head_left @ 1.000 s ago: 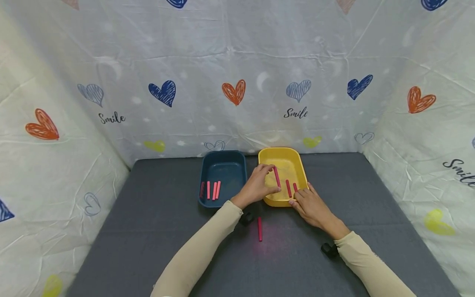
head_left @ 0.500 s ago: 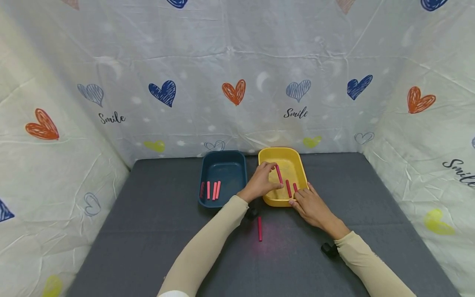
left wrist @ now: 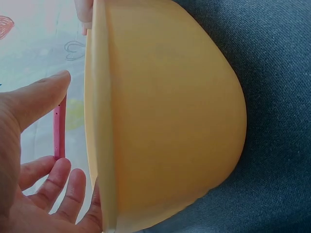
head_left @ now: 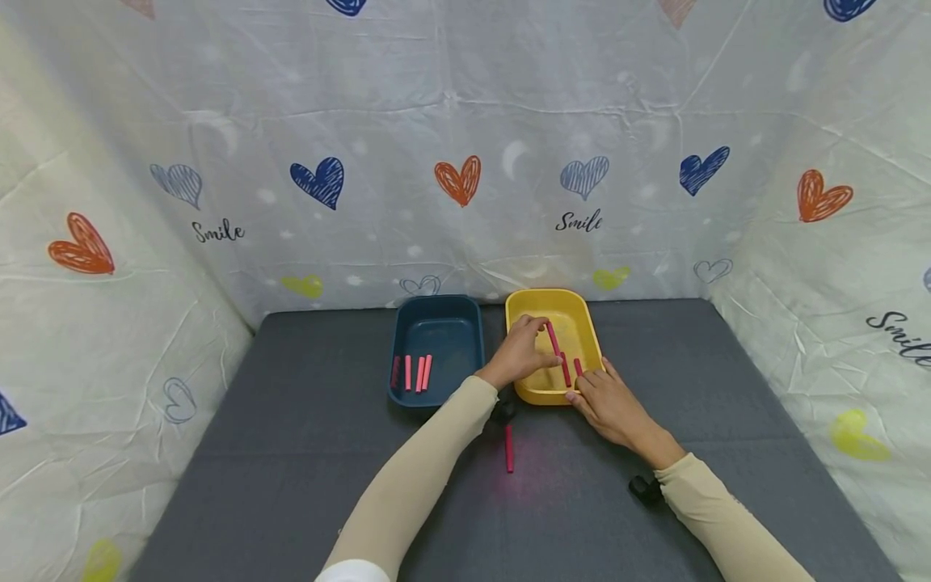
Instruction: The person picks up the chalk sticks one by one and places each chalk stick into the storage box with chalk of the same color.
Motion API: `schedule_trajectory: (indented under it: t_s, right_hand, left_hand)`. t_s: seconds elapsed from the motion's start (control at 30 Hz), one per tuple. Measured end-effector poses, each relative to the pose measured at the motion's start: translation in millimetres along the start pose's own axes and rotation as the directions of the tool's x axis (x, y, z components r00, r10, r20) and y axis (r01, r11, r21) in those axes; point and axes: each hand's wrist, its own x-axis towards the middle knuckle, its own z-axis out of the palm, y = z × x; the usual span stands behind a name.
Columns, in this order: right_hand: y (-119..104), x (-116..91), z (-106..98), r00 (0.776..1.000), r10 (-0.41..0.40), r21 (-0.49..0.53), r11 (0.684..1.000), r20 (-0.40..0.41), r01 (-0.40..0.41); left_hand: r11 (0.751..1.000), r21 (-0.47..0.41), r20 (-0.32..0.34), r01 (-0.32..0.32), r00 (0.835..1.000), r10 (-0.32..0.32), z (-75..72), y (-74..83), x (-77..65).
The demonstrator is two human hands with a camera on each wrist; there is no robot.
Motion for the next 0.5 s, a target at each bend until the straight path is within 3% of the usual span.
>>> schedule_trajectory:
  t_s: [0.5]
  right_hand:
    - [2, 0, 2, 1.0, -0.016, -0.006, 1.0, -0.026, 0.016]
  left_hand:
    - [0.995, 0.078, 0.043, 0.057, 0.997, -0.06, 9.1, 2.7, 11.7]
